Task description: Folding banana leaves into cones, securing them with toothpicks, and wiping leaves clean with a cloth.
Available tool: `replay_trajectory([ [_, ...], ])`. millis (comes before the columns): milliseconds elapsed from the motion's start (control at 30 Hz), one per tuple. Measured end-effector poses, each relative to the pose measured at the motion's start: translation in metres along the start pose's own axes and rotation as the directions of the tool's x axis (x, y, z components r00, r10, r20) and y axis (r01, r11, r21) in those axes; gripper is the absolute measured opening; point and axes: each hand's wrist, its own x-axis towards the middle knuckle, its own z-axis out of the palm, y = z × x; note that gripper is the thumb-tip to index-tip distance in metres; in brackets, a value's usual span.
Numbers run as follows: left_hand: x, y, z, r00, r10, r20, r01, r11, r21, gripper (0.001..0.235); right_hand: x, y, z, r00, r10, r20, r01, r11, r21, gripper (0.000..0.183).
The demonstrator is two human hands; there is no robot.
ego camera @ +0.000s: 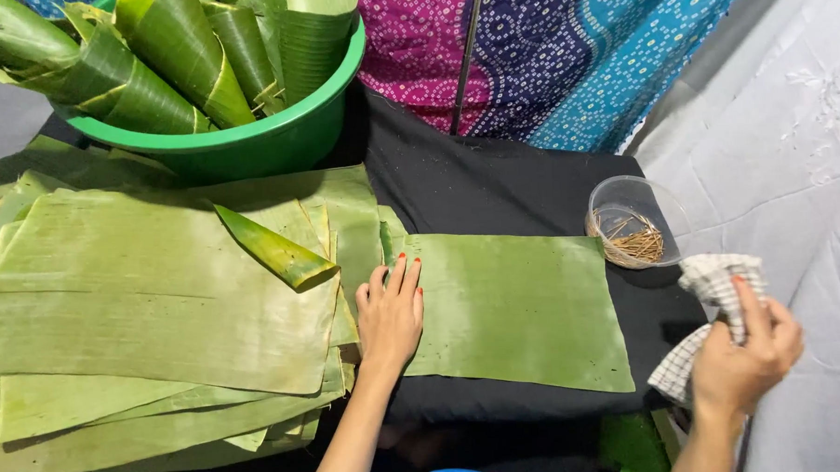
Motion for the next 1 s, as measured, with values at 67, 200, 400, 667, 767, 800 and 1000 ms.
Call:
replay_trajectory([
  [67, 0.0, -0.001, 0.001, 1.0, 0.002, -0.006, -0.002, 1.0, 0.0, 0.045, 0.019, -0.041, -0.034, 0.999, -0.038, -0.016, 0.039, 0.997, 0.066, 0.05],
  [200, 0.001, 0.0, 0.0, 1.0, 0.0, 0.009, 0.0, 1.0, -0.013, 0.046, 0.036, -0.088, -0.051, 0.995, -0.023, 0.098, -0.017, 0.923, 0.384, 0.058],
  [400, 0.001, 0.0, 0.0, 1.0, -0.003, 0.019, 0.003, 1.0, -0.01, 0.047, 0.028, -0.181, -0.024, 0.89, -0.053, 0.454, -0.229, 0.808, 0.543, 0.064],
  [667, -0.001, -0.005, 0.009, 0.986, -0.055, 0.156, 0.056, 0.998, -0.003, 0.045, -0.027, -0.234, 0.039, 0.74, -0.09, 0.666, -0.007, 0.99, 0.142, 0.055],
  [767, -0.001, -0.004, 0.01, 0.984, -0.059, 0.167, 0.06, 0.998, 0.001, 0.046, -0.02, -0.266, 0.026, 0.628, -0.066, 0.776, -0.037, 0.993, 0.114, 0.058],
  [800, -0.001, -0.004, 0.012, 0.984, -0.062, 0.168, 0.062, 0.998, 0.007, 0.046, -0.016, -0.276, 0.021, 0.568, -0.048, 0.822, -0.082, 0.99, 0.115, 0.059],
  [1000, -0.003, -0.006, 0.022, 0.998, -0.026, 0.057, 0.024, 0.999, 0.041, 0.044, -0.043, -0.319, 0.042, 0.612, -0.196, 0.766, 0.043, 0.976, 0.216, 0.057],
])
